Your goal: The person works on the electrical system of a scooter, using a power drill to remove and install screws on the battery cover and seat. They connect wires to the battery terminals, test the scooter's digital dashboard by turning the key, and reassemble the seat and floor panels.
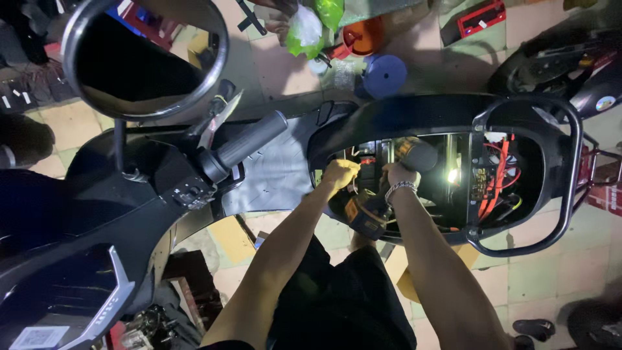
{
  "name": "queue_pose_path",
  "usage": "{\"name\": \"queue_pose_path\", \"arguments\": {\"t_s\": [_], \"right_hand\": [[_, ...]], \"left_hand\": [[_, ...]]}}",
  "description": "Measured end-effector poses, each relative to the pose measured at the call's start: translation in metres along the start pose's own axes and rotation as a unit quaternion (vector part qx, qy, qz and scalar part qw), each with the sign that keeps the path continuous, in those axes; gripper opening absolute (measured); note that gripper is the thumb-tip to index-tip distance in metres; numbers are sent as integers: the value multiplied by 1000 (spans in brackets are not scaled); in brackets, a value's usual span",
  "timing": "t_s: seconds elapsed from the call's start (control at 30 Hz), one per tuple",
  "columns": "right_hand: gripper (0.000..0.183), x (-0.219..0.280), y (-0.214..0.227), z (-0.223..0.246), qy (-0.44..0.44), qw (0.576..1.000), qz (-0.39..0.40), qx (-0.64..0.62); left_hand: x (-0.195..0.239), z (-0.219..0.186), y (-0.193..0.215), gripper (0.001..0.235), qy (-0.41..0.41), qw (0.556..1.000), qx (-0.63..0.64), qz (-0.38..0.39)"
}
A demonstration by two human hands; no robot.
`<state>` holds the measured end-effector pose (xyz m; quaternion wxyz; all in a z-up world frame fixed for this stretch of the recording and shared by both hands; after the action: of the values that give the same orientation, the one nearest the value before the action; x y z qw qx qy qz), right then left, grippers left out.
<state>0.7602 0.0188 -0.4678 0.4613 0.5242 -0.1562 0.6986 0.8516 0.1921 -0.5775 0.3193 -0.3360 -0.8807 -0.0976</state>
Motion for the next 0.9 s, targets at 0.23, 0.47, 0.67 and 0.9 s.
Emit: {"name": "queue_pose_path", "arguments": {"t_s": [0.23,0.47,0.67,0.9], "right_hand": [[12,21,-5,5,-24,999,-23,5],[10,27,-9,10,-48,998,-20,18],[13,9,-8,1,-18,999,6,-47],[19,87,47,-51,67,977,-11,-204]], "left_hand": [[13,-26,11,21,10,997,-77,-5],[18,-13,22,23,42,996,-76,-32],[24,0,31,18,32,996,-72,38],[55,-51,30,52,82,988,-61,113]]}}
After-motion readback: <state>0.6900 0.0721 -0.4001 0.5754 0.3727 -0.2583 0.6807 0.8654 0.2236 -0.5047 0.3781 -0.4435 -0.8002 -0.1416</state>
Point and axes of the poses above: each hand's wrist, its own x-axis away from the middle knuckle, its own y-axis out of the back of the hand, z = x × y, the point moved 8 cm from there along -x, towards the middle knuckle, and after that the axes turned 3 degrees about -y, right-handed, at the moved point
